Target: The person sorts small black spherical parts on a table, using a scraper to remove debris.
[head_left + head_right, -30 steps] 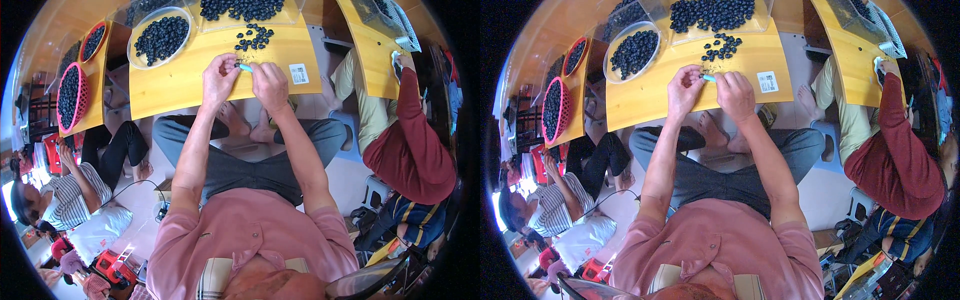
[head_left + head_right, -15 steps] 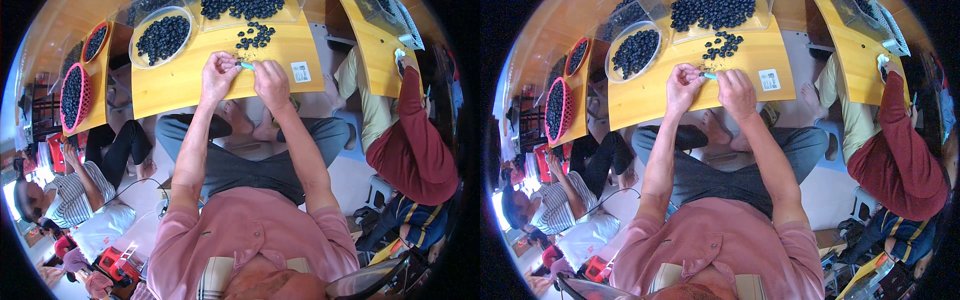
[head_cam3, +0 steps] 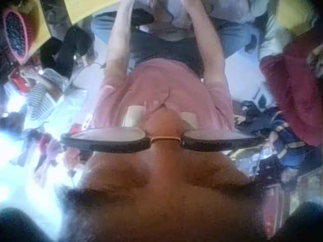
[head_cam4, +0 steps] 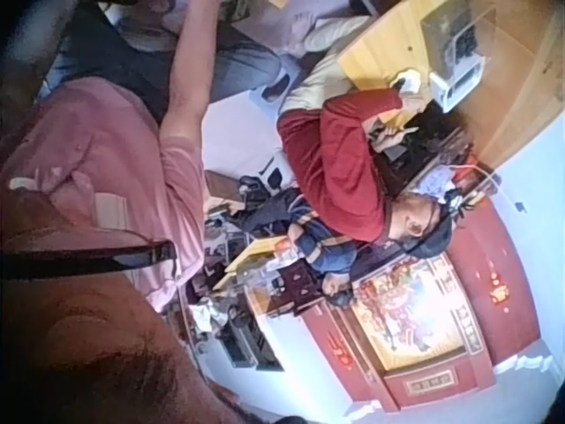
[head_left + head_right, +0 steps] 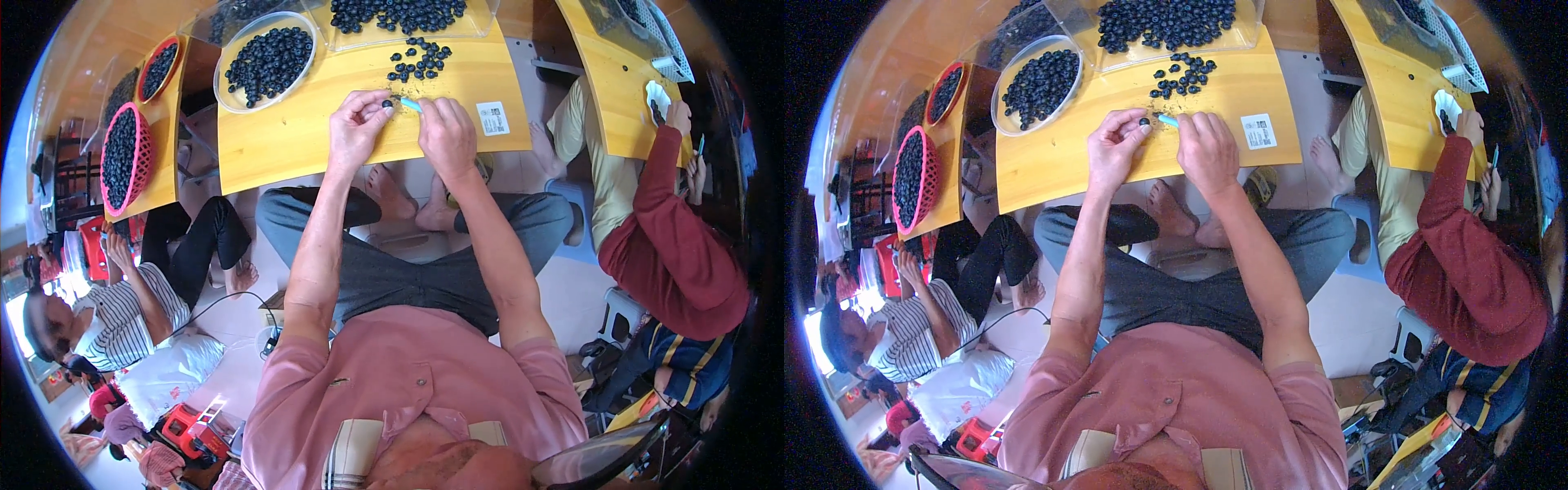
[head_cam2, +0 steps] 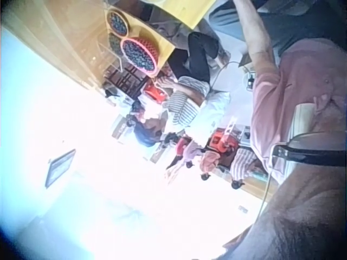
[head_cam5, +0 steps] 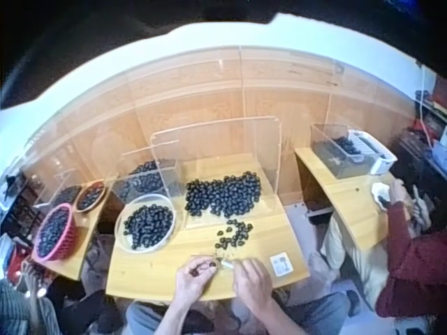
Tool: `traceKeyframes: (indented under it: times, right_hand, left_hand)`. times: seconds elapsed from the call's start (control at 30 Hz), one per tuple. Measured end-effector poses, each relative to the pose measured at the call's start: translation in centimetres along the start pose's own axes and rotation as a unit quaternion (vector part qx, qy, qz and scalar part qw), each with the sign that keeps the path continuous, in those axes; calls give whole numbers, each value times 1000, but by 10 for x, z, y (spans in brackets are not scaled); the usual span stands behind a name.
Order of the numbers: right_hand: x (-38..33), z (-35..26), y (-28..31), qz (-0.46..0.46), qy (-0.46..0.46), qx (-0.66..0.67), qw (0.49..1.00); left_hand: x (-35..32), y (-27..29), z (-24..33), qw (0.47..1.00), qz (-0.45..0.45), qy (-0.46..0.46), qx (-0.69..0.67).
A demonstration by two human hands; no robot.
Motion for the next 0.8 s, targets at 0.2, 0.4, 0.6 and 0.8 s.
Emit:
traceKeyframes:
  times: [0.2, 0.4, 0.6, 0.8]
  right_hand:
    - [-1, -1, 0, 11, 4, 8, 1000]
    - [-7, 1, 1, 6, -6, -4, 1000]
    - [-5, 0, 4, 19, 7, 6, 1000]
    - [-3, 4, 5, 31, -1, 7, 1000]
  left_hand:
    - [-1, 2, 2, 999, 1, -20, 47]
    - [-5, 11, 6, 997, 45, -39, 54]
    - [28, 109, 74, 939, 184, -164, 239]
    - [78, 65, 115, 850, 38, -226, 474]
Point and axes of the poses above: each hand's wrist, its own x-axis towards the middle knuckle, its own y-axis out of the back of the hand, z = x × y, the point moved 10 cm from there along x, towards the middle knuckle, and after that the axes turned 2 degrees about -y, right-handed, at the moved point
